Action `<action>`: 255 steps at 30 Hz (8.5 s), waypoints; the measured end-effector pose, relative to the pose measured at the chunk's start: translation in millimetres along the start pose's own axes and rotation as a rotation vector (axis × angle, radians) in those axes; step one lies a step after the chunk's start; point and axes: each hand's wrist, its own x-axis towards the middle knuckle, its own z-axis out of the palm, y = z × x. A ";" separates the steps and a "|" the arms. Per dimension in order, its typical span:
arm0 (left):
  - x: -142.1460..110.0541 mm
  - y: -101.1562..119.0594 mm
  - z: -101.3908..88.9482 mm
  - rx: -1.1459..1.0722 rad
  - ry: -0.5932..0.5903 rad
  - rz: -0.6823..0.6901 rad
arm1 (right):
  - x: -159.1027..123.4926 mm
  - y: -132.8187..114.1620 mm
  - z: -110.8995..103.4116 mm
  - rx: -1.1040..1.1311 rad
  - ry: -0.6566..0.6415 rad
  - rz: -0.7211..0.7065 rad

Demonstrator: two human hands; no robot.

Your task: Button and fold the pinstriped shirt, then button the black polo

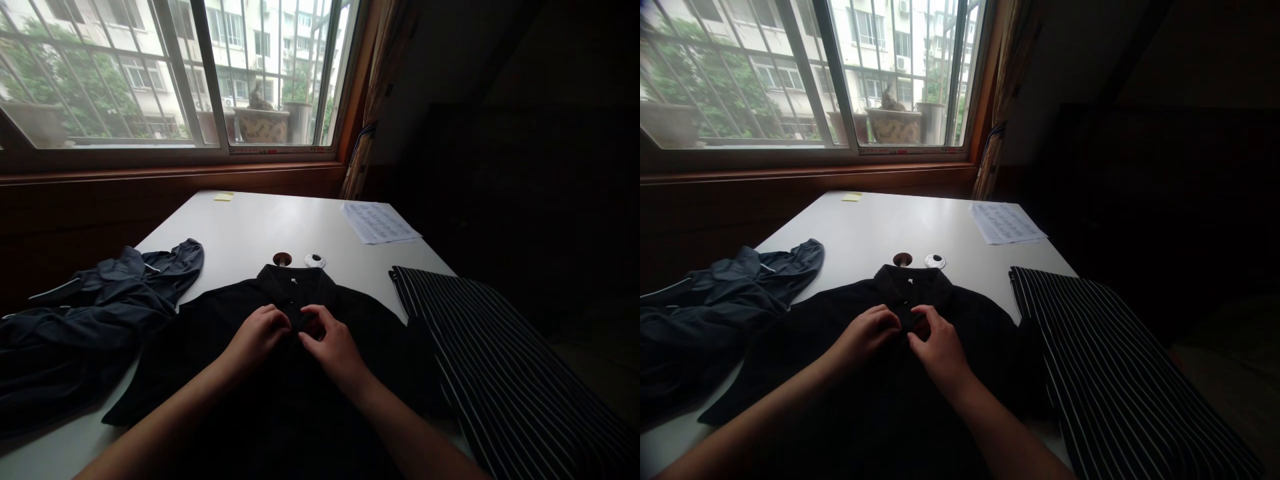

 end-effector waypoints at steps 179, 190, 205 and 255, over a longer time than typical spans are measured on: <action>-0.3 16.2 -2.7 -0.039 0.031 -0.116 | 2.3 0.2 -3.2 0.116 -0.039 -0.027; -1.2 18.2 -2.4 -0.042 0.048 -0.131 | 0.9 -0.3 -2.7 0.162 -0.040 -0.002; -0.6 17.5 -2.2 -0.062 0.049 -0.128 | 0.8 -1.5 -0.7 0.188 -0.029 -0.030; -3.3 17.7 2.4 -0.083 0.121 -0.129 | 4.1 -10.9 -4.2 0.035 -0.047 0.150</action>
